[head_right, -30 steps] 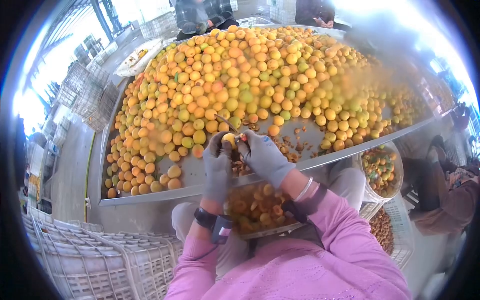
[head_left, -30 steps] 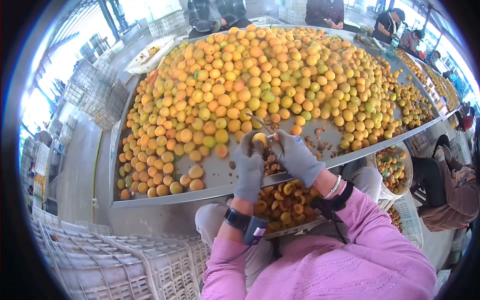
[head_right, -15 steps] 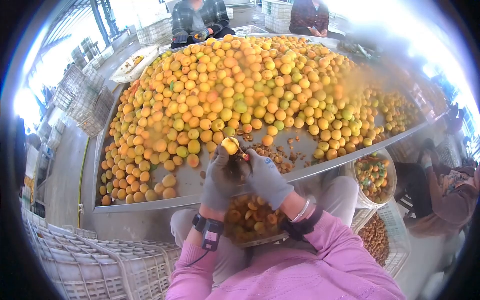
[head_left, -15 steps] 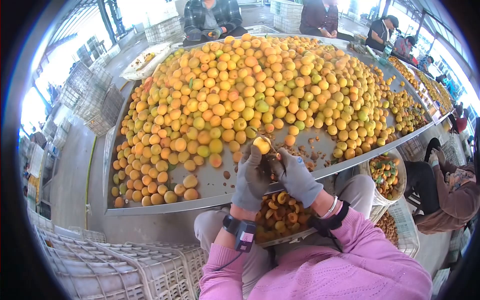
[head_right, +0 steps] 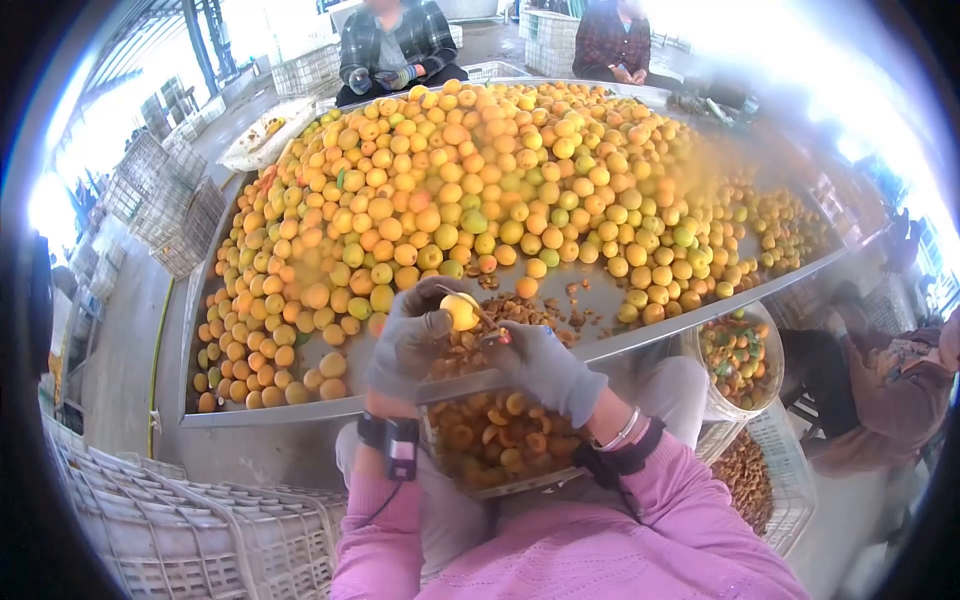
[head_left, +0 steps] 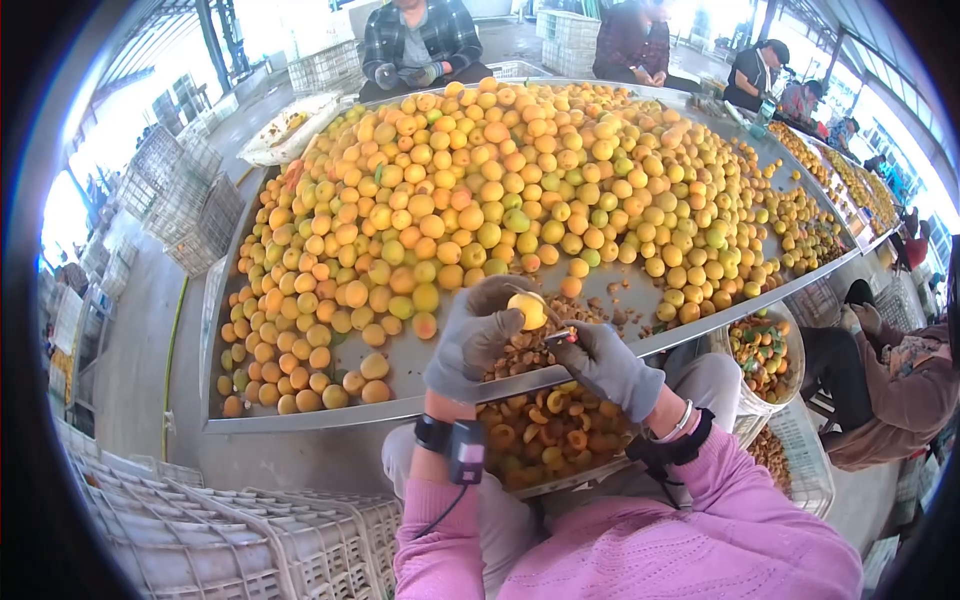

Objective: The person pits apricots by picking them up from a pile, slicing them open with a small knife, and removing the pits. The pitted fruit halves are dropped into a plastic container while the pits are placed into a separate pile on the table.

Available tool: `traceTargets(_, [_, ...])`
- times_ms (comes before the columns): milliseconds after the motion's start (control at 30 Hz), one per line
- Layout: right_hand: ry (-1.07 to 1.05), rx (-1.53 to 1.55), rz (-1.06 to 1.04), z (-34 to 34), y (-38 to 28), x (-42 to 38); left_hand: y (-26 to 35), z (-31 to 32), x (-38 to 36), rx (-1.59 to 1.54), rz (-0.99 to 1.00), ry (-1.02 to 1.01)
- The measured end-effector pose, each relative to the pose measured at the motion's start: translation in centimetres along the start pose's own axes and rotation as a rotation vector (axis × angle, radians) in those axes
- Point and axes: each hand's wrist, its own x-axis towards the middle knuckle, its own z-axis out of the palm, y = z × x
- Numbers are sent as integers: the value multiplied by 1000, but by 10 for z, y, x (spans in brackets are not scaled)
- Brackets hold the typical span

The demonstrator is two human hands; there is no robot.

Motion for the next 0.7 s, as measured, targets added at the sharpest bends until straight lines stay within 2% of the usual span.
traceTargets(33, [42, 48, -13, -1, -2, -1, -5, 9, 0, -136, 17, 98])
traceTargets(167, [80, 48, -3, -3, 0, -6, -8, 25, -10, -313, -114, 164])
traceTargets(233, [2, -163, 55, -10, -13, -7, -5, 17, -10, -157, -12, 80])
traceTargets(267, [-1, -159, 63, -11, -11, -7, 1, 13, -10, -160, -19, 86])
traceTargets(333, [-76, -182, 12, -13, -6, -6, 16, 6, -8, 331, -122, 17])
traceTargets(400, [-116, -239, 46, -13, 6, -5, 21, 8, -8, 317, -183, 20])
traceTargets(467, [-33, 68, -1, -10, 18, -7, 13, 12, -4, 308, -241, 13])
traceTargets(500, [-25, 68, -6, -6, 17, -9, -9, 18, -1, 112, -54, 132])
traceTargets(533, [26, 229, 12, 2, 14, -10, -26, 29, -1, -86, 130, 246])
traceTargets(567, [76, 390, 27, 5, 12, -10, -31, 44, -3, -181, 83, 351])
traceTargets(700, [69, 457, -15, 7, 8, -12, -27, 55, -9, -225, 90, 300])
